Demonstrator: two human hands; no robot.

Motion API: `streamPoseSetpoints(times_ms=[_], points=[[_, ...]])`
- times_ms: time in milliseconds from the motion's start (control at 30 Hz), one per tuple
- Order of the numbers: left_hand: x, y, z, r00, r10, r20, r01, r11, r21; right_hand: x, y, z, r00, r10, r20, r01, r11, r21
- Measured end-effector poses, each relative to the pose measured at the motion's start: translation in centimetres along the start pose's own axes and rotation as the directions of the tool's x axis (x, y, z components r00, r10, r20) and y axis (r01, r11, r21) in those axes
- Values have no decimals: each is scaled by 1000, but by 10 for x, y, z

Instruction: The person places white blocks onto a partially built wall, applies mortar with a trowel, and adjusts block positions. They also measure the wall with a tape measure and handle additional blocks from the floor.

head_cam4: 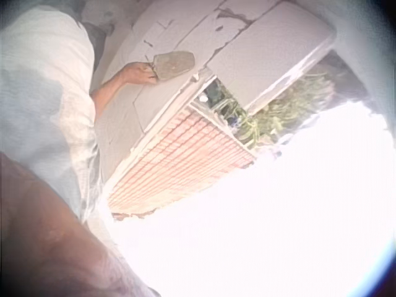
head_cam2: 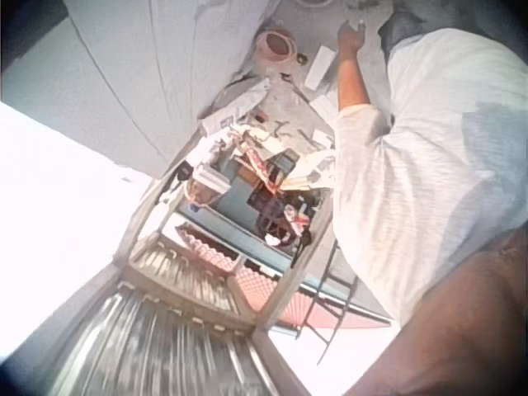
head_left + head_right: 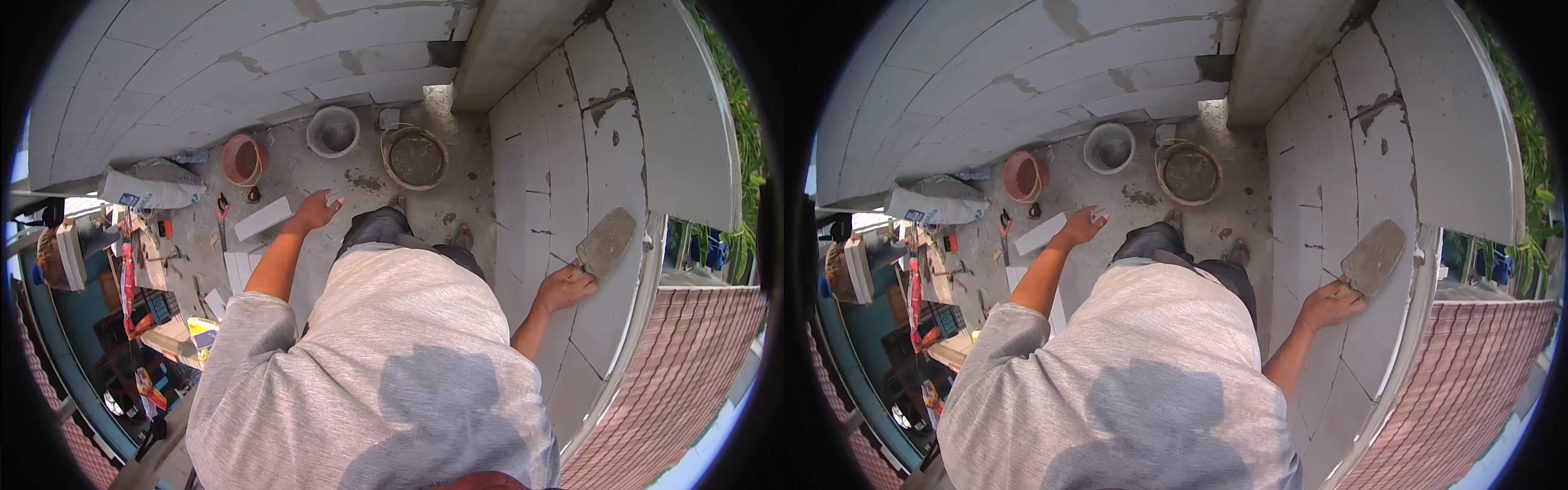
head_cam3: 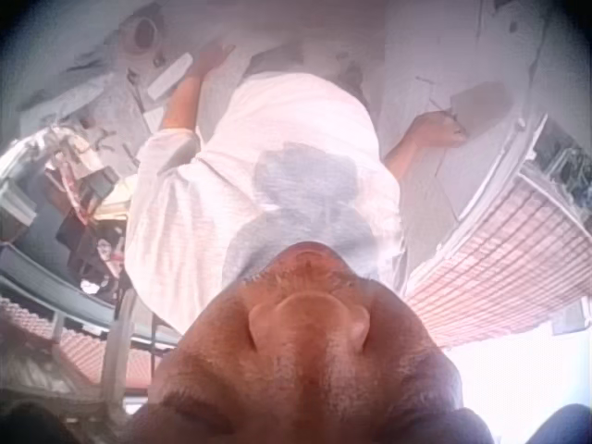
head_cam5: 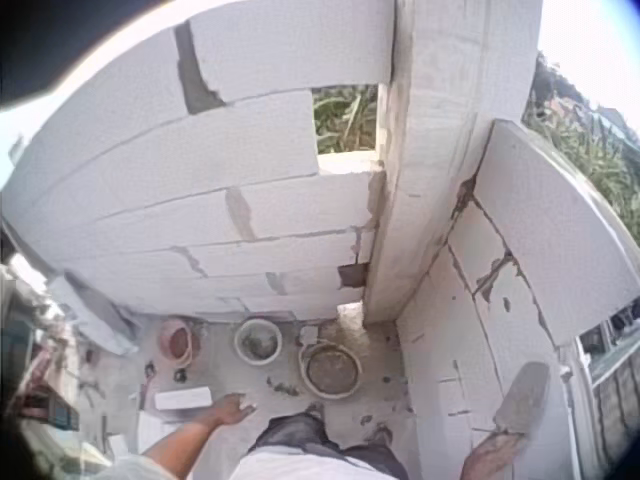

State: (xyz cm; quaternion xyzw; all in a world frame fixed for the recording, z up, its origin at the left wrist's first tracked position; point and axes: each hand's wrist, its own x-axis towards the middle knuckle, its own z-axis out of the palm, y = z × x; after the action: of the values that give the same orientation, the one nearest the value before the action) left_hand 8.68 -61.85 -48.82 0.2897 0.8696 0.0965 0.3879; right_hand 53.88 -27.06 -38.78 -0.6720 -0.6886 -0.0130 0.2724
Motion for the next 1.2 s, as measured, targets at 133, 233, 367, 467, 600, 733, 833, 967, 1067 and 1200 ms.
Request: streamPoseSetpoints(times_ms=[133, 233, 367, 467, 600, 733, 833, 967, 1067, 1200], points=[[-117, -45, 62, 929, -353, -114, 330, 926, -184, -48, 35, 21, 867, -366, 338, 299, 925, 235], [-209, -65, 157, 850, -525, 34, 516, 819, -249, -54, 59, 42, 669, -477, 570, 272, 870, 411], [-318, -19, 286, 718, -674, 175, 690, 654, -309, -30, 61, 94, 426, -531, 733, 336, 845, 417], [-378, 33, 375, 668, -674, 316, 737, 540, -406, -2, 61, 153, 300, -697, 651, 512, 693, 507], [-442, 79, 485, 683, -611, 400, 718, 464, -519, 14, -16, 173, 48, -477, 878, 310, 843, 441], [-468, 113, 518, 691, -672, 266, 644, 405, -649, -18, -84, 153, 10, -568, 823, -241, 798, 553], [-482, 98, 520, 603, -734, 313, 692, 285, -664, -62, -114, 109, -11, -567, 824, -536, 699, 474], [-493, 45, 514, 554, -796, 242, 629, 210, -748, -109, -104, 95, -184, -404, 896, -590, 774, 228], [-494, -4, 501, 584, -787, 200, 525, 178, -832, -155, -66, 83, -181, -342, 922, -431, 870, 238], [-518, -78, 488, 597, -790, 142, 492, 220, -843, -224, -19, 39, -146, -248, 958, -343, 921, 186]])
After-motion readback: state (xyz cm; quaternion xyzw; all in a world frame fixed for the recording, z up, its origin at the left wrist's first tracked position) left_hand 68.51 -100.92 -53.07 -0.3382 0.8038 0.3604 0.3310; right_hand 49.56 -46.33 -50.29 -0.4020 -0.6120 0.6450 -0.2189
